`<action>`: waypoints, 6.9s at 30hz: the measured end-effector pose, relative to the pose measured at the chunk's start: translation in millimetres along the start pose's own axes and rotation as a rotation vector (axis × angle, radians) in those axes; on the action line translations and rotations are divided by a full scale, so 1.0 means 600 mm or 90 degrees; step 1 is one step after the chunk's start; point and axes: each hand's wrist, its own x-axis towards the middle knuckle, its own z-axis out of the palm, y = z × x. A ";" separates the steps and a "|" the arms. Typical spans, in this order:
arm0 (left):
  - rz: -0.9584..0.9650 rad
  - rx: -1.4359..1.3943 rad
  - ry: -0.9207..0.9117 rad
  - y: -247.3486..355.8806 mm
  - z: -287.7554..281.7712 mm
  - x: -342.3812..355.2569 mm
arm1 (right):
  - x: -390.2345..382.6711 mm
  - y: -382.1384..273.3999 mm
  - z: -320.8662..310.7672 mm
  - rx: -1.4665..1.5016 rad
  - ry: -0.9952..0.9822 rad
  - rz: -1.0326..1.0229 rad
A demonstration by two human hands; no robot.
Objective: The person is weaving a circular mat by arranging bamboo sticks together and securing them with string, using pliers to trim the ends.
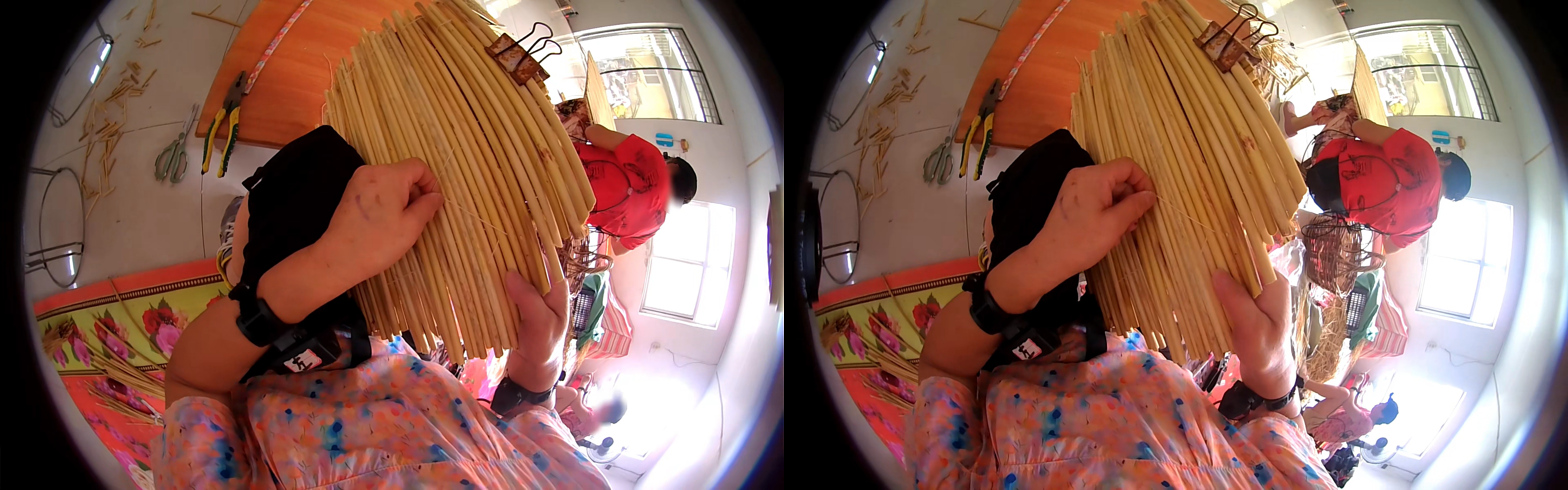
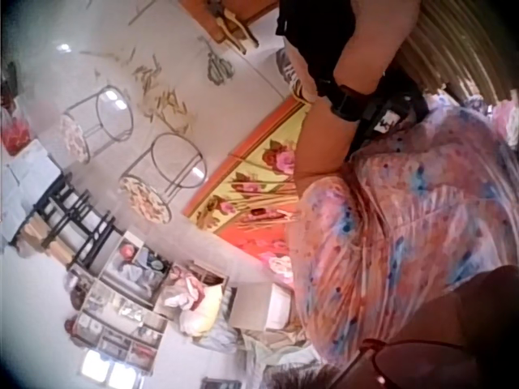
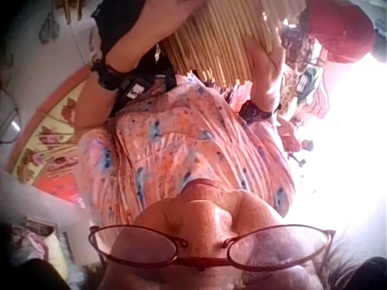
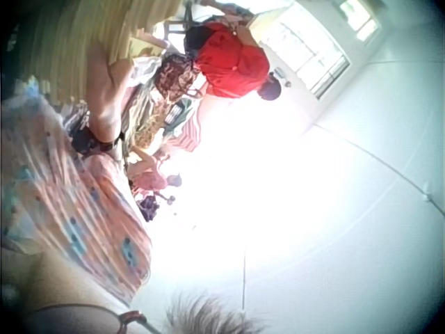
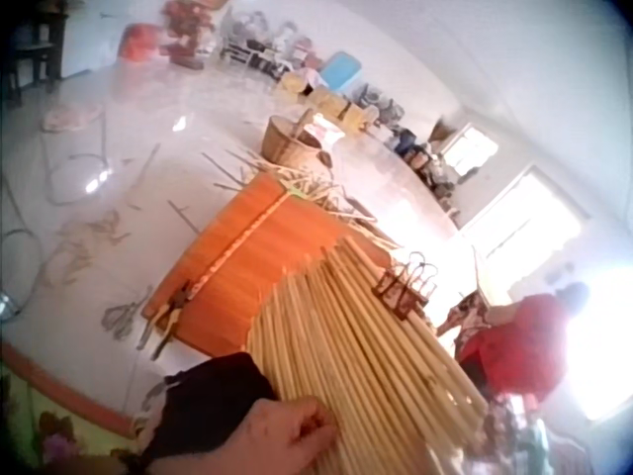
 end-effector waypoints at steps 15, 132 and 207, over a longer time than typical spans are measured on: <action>0.159 0.182 -0.002 0.068 -0.066 -0.034 | 0.003 0.002 -0.007 -0.031 -0.040 -0.027; 0.078 0.586 -0.289 0.201 -0.114 -0.018 | 0.085 0.112 0.008 0.162 -0.358 -0.438; 0.243 0.397 -0.269 0.147 -0.111 -0.005 | 0.022 -0.004 0.006 -0.120 -0.219 -0.106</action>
